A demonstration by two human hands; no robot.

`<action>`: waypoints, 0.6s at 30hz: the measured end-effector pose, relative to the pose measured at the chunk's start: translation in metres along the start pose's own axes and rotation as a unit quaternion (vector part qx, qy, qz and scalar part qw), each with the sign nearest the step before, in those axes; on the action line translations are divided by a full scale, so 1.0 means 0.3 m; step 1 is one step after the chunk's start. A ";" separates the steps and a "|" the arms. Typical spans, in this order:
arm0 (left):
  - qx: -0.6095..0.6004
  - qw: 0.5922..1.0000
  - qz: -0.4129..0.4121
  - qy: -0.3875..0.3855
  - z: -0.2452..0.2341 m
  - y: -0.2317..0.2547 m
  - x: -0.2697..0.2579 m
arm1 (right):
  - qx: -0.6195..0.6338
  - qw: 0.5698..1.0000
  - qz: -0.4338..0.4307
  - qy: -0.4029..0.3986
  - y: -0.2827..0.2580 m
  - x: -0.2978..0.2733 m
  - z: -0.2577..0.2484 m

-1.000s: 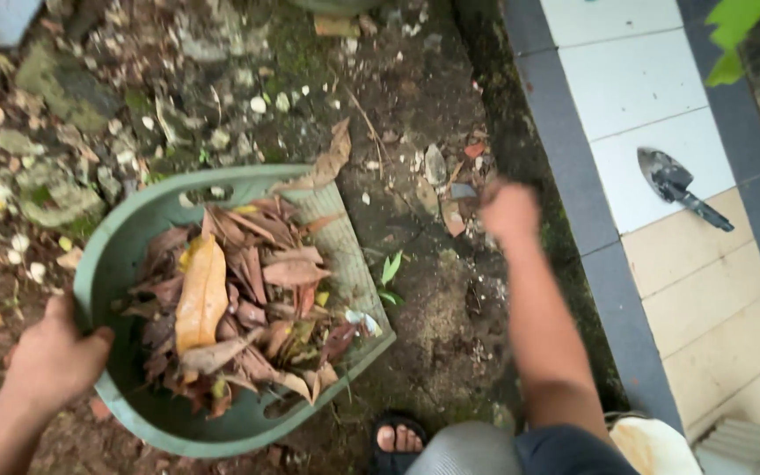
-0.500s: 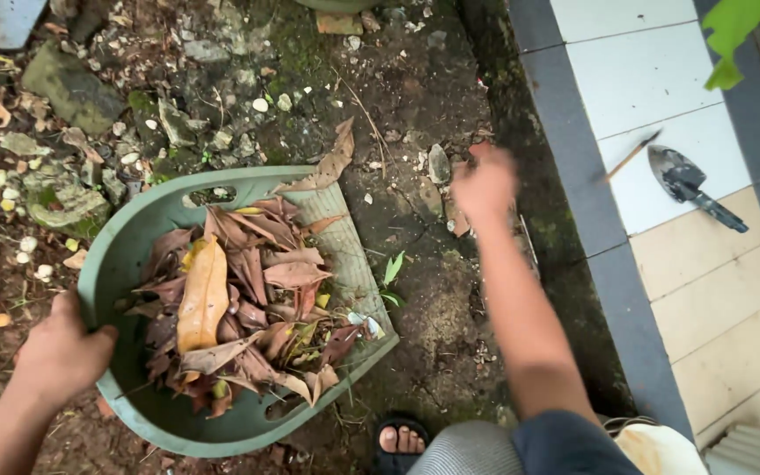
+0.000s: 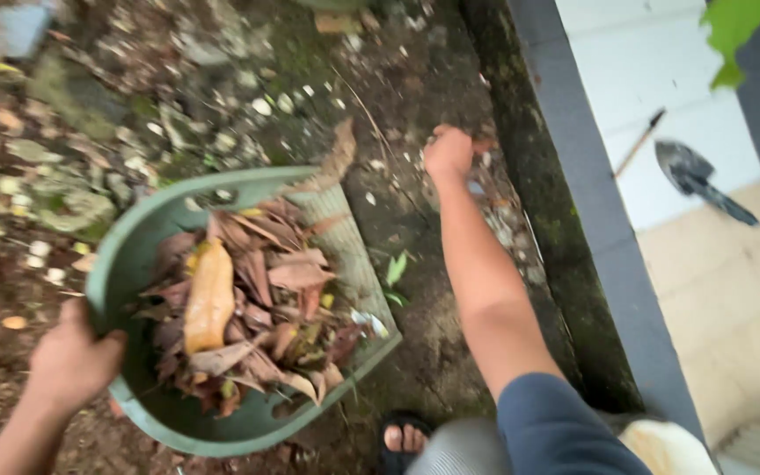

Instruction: The person collects fallen leaves and debris from the garden ground by hand and places them into a green dustpan. They move between different spots around small plants and a tiled area, repeatedly picking up leaves and adding them to the dustpan.

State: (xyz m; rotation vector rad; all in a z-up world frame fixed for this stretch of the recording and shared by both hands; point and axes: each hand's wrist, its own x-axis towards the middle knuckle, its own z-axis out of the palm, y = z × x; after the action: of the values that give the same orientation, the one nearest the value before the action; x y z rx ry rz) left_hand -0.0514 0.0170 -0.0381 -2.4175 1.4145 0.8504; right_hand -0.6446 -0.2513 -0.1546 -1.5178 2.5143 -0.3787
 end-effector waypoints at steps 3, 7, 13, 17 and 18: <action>-0.068 0.997 0.010 -0.025 -0.079 0.074 -0.062 | -0.045 0.991 -0.018 -0.122 -0.229 0.021 -0.044; -0.074 0.997 0.003 -0.028 -0.083 0.095 -0.076 | -0.074 0.980 -0.109 -0.149 -0.396 -0.031 0.001; -0.085 0.996 0.025 0.001 -0.032 0.049 -0.059 | -0.061 0.988 -0.141 0.001 -0.462 -0.232 0.145; -0.096 0.995 0.028 -0.023 -0.039 0.056 -0.064 | 0.006 0.989 -0.138 -0.061 -0.454 -0.314 0.192; -0.102 0.994 0.028 -0.024 -0.046 0.064 -0.071 | 0.071 0.983 -0.158 -0.062 -0.441 -0.313 0.230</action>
State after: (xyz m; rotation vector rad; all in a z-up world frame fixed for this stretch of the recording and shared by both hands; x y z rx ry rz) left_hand -0.0705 0.0164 -0.0127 -2.4929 1.4468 1.1084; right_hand -0.4706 -0.2357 -0.1776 -1.8216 2.1053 -0.4808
